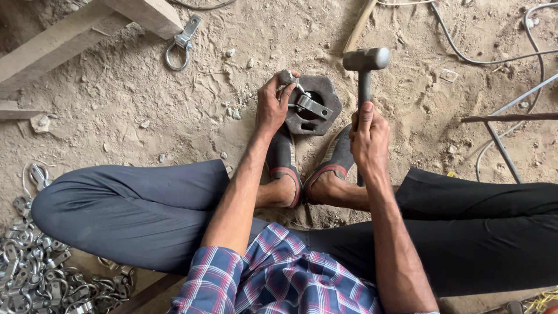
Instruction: The person assembles metal pulley or hook components by hand, inserting a metal pin through a housing and using a hammer to secure parts on a metal anvil.
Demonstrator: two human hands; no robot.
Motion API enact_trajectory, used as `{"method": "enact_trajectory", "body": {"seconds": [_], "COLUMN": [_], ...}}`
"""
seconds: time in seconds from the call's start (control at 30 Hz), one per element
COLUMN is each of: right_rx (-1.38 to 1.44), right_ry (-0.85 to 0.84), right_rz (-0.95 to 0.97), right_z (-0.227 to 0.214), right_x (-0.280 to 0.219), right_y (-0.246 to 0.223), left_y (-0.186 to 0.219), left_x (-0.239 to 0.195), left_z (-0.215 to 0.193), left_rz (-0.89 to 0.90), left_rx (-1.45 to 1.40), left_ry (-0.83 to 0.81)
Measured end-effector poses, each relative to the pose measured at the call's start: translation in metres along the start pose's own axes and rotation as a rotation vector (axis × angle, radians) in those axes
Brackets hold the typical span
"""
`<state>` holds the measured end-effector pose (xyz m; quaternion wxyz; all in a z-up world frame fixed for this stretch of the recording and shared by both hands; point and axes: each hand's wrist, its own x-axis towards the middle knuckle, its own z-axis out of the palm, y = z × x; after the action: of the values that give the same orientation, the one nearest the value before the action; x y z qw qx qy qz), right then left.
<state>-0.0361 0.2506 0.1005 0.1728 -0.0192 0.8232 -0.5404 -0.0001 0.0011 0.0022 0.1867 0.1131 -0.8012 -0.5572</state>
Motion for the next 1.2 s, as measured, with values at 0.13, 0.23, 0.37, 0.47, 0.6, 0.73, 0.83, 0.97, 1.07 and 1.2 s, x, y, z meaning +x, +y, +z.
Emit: {"method": "enact_trajectory", "body": {"seconds": [0.13, 0.23, 0.37, 0.47, 0.6, 0.73, 0.83, 0.97, 1.07, 1.2], "right_rx": [-0.038, -0.066, -0.15, -0.133, -0.029, 0.026, -0.131, -0.358, -0.152, -0.157], "right_ry": [-0.018, -0.044, -0.086, -0.071, -0.006, 0.009, -0.066, -0.105, -0.197, -0.182], "right_rz": [0.006, -0.031, 0.001, -0.163, -0.504, -0.722, -0.443, -0.272, -0.113, -0.117], "right_z": [0.003, 0.006, 0.015, 0.022, 0.02, 0.033, 0.044, 0.056, 0.044, 0.018], "right_x": [-0.002, -0.002, -0.007, -0.019, -0.023, -0.025, -0.021, -0.026, -0.027, -0.037], "right_y": [0.006, 0.009, 0.0, -0.022, -0.054, -0.057, -0.056, -0.051, -0.044, -0.024], "left_y": [-0.002, -0.006, -0.006, 0.005, 0.016, 0.003, -0.005, -0.008, -0.01, -0.012], "left_x": [-0.001, 0.001, 0.003, 0.0, 0.009, -0.002, 0.008, -0.003, 0.005, 0.003], "left_z": [0.002, 0.004, 0.004, 0.001, 0.002, -0.002, 0.007, 0.008, 0.009, 0.003], "left_rz": [0.03, 0.04, 0.024, 0.09, 0.075, 0.068, 0.064, 0.043, 0.02, -0.021], "left_rx": [0.047, 0.103, 0.155, 0.172, 0.193, 0.154, 0.19, 0.149, 0.206, 0.151], "left_ry": [-0.002, -0.018, -0.048, -0.005, 0.03, 0.009, -0.021, -0.045, -0.005, -0.009]}}
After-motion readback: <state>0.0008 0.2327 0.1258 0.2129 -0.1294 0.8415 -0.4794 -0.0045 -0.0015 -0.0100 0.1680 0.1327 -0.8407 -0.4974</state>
